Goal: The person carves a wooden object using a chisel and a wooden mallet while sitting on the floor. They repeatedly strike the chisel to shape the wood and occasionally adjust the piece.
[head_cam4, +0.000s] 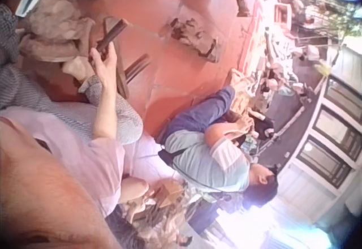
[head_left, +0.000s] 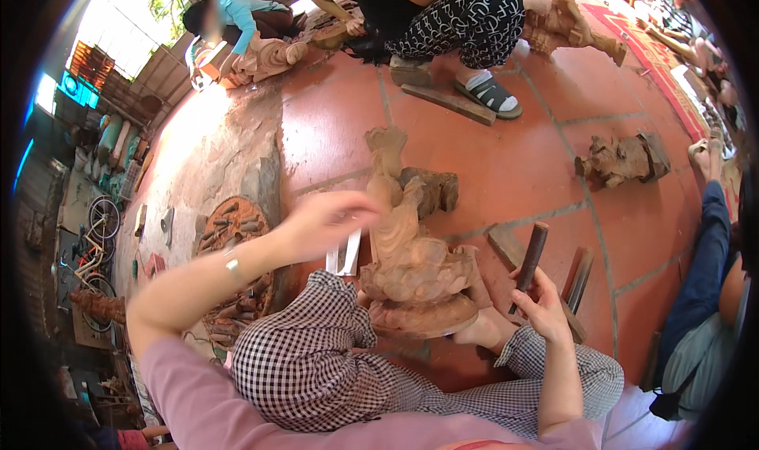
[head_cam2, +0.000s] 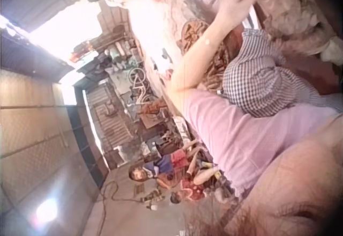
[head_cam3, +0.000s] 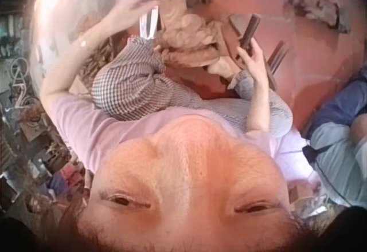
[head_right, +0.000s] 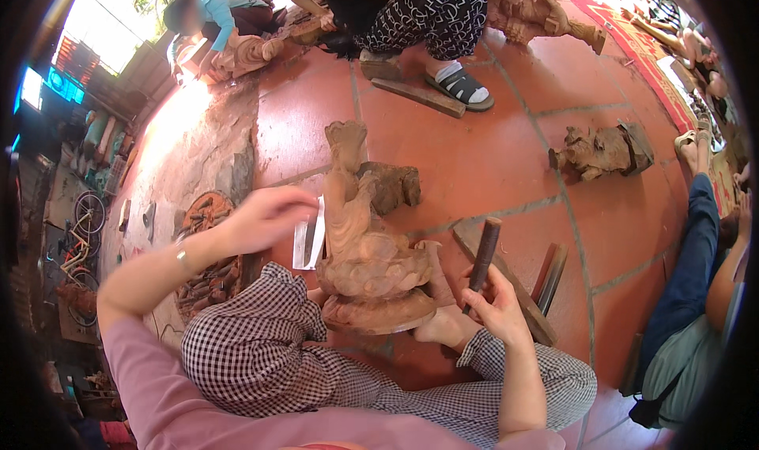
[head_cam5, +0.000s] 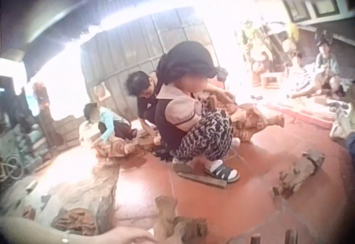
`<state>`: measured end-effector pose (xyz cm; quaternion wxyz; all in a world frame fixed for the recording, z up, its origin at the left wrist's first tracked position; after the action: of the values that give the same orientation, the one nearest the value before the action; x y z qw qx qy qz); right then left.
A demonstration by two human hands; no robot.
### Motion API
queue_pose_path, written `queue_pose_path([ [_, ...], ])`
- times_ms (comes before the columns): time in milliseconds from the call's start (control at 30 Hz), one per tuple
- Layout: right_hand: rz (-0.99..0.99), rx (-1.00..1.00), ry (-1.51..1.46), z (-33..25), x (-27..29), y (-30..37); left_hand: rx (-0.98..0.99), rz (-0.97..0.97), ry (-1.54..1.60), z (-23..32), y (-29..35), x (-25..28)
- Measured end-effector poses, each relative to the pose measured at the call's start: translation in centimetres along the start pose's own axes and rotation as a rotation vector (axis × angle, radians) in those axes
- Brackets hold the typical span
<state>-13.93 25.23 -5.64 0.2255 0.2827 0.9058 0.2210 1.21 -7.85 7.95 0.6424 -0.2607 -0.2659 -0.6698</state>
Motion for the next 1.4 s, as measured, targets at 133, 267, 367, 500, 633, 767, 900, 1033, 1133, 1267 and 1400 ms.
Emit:
queue_pose_path([
  [133,-0.197,0.078,0.067,-0.3,-2.5,1.6,-0.129,-0.515,0.274,5.2,-5.9,-9.6],
  [267,-0.281,0.118,0.221,1.4,-3.3,2.2,-0.167,-0.581,0.644,5.4,-7.2,-16.0],
  [367,-0.213,0.123,0.132,2.1,-2.9,1.7,-0.121,-0.335,0.777,5.2,-6.4,-17.3],
  [500,0.160,0.402,0.419,1.9,-1.4,-0.3,-0.094,-0.159,0.566,4.7,-7.7,-14.0],
  [633,0.713,0.301,1.133,5.2,3.8,-2.4,0.102,-0.046,0.902,5.4,-7.2,-10.0],
  [767,0.768,0.289,1.164,6.7,5.6,-4.0,0.173,0.069,0.895,4.3,-4.3,-8.5],
  [900,0.853,0.270,1.162,7.4,7.7,-5.0,0.217,0.066,0.938,3.3,-1.2,-9.0],
  [1033,0.766,0.063,1.160,9.5,8.7,-5.8,0.223,0.131,1.054,3.1,-1.2,-9.6],
  [1133,0.838,0.096,1.262,11.1,8.9,-6.7,0.183,0.021,1.088,2.8,-1.1,-10.5],
  [1267,0.872,-0.036,1.345,10.4,8.1,-6.6,0.178,-0.049,1.111,2.6,-0.7,-11.7],
  [1400,0.887,-0.111,1.386,10.5,8.3,-6.2,0.198,-0.008,1.126,3.1,-0.3,-11.6],
])
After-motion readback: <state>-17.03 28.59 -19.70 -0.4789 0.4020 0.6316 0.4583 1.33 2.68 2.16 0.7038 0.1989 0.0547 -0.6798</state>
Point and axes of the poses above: each hand's wrist, its own y-axis away from the middle knuckle, its own x-axis out of the back of the hand, z = x × y, the point moved 2 cm from there along -y, towards the middle knuckle, and after that the axes turned 15 degrees about -x, right-handed, at the moved point
